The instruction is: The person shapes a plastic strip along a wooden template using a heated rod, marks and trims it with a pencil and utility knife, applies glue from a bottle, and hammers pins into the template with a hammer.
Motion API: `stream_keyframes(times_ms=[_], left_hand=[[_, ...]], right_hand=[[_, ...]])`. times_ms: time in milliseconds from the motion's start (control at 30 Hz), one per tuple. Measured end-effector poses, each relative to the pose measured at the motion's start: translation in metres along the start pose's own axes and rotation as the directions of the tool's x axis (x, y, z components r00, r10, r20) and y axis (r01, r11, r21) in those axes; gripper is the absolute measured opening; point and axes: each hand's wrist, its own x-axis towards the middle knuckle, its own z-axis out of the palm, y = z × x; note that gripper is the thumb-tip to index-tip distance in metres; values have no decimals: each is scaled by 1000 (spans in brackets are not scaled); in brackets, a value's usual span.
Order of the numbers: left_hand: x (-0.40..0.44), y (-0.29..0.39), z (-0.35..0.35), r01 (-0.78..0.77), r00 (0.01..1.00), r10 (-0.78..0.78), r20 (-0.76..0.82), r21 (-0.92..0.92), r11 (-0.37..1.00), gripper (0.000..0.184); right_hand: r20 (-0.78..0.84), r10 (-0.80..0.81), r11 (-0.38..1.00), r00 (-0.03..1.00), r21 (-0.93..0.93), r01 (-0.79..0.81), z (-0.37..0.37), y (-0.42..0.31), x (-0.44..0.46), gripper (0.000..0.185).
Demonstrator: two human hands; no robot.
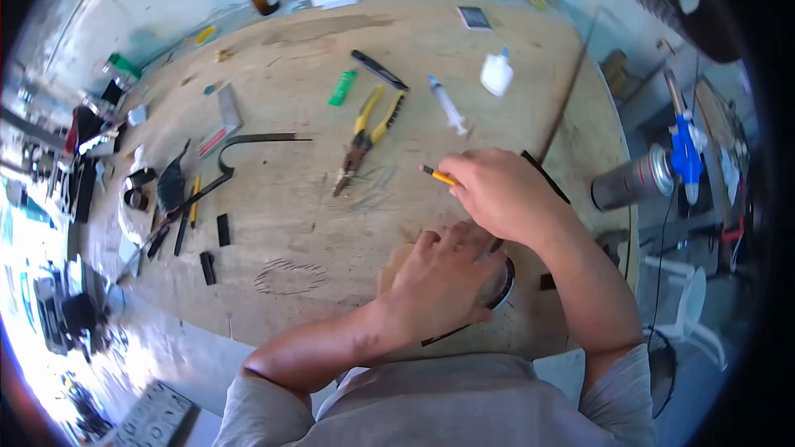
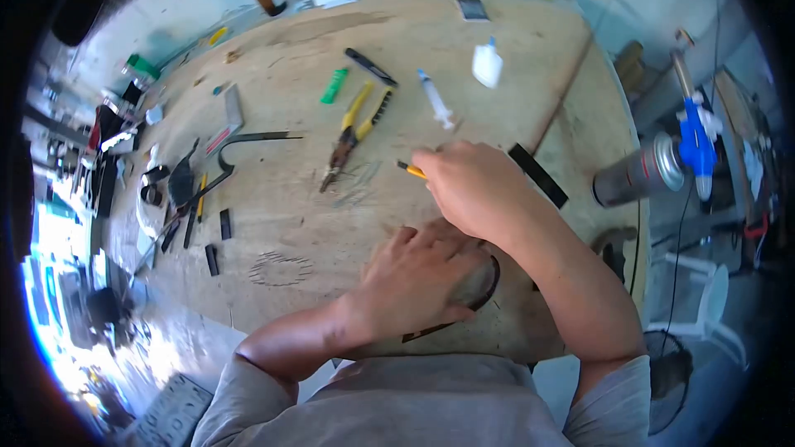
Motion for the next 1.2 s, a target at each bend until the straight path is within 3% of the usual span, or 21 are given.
stream_keyframes(times_ms=[33, 133, 233, 300, 400, 500, 567, 633, 733, 833, 933, 1000, 1067, 1200], left_hand=[[-2, 0, -1, -1, 1000, 1, 2, -10, 1000, 79], [-3, -3, 8, -16, 999, 17, -50, 12, 1000, 78], [-4, -3, 6, -28, 999, 30, -36, 43, 999, 78], [-3, -3, 6, -19, 1000, 19, -11, 50, 999, 80], [-2, 1, 4, -2, 1000, 1, 22, 79, 997, 84], [-1, 2, 7, -2, 1000, 2, 4, 104, 995, 86], [-2, 0, 13, -9, 999, 14, -33, 130, 991, 87], [-2, -3, 12, -21, 1000, 23, -17, 104, 994, 87], [0, -2, 18, -16, 1000, 17, -23, 74, 997, 85], [-2, -3, 19, -22, 997, 27, -69, 67, 997, 85], [-3, -2, 18, -32, 997, 36, -64, 72, 997, 86], [-3, -3, 17, -33, 997, 37, -63, 61, 998, 86], [-2, -1, 14, -8, 1000, 9, -21, 49, 999, 86], [-4, 4, 5, 10, 1000, -10, -6, 44, 999, 84]], right_hand=[[126, 38, 998, 991, -47, -33, 1, -4, 11, 23], [-14, -92, 994, 996, -61, 91, 19, -2, 44, 22], [-72, 58, 998, 996, -5, -58, 4, -19, 104, 16], [-213, 52, 997, 976, -47, -64, 12, -8, 149, 19], [-229, 123, 984, 966, -98, -148, 26, 15, 208, 28], [-137, 235, 952, 962, -168, -256, 35, 37, 246, 39], [-15, 329, 935, 944, -132, -328, 28, 43, 261, 47], [-129, 307, 941, 943, -105, -321, 36, 54, 268, 35], [-138, 349, 924, 927, -113, -365, 16, 22, 250, 48], [-232, 287, 948, 929, -74, -311, 11, 42, 257, 36], [-320, 165, 932, 933, 359, -42, -29, 8, 199, 23], [-321, 123, 647, 939, 743, 169, -41, -8, 147, 14], [-342, 130, 472, 931, 847, 246, -55, -31, 79, 27], [-428, 174, 430, 887, 843, 323, -46, -30, -33, 47]])
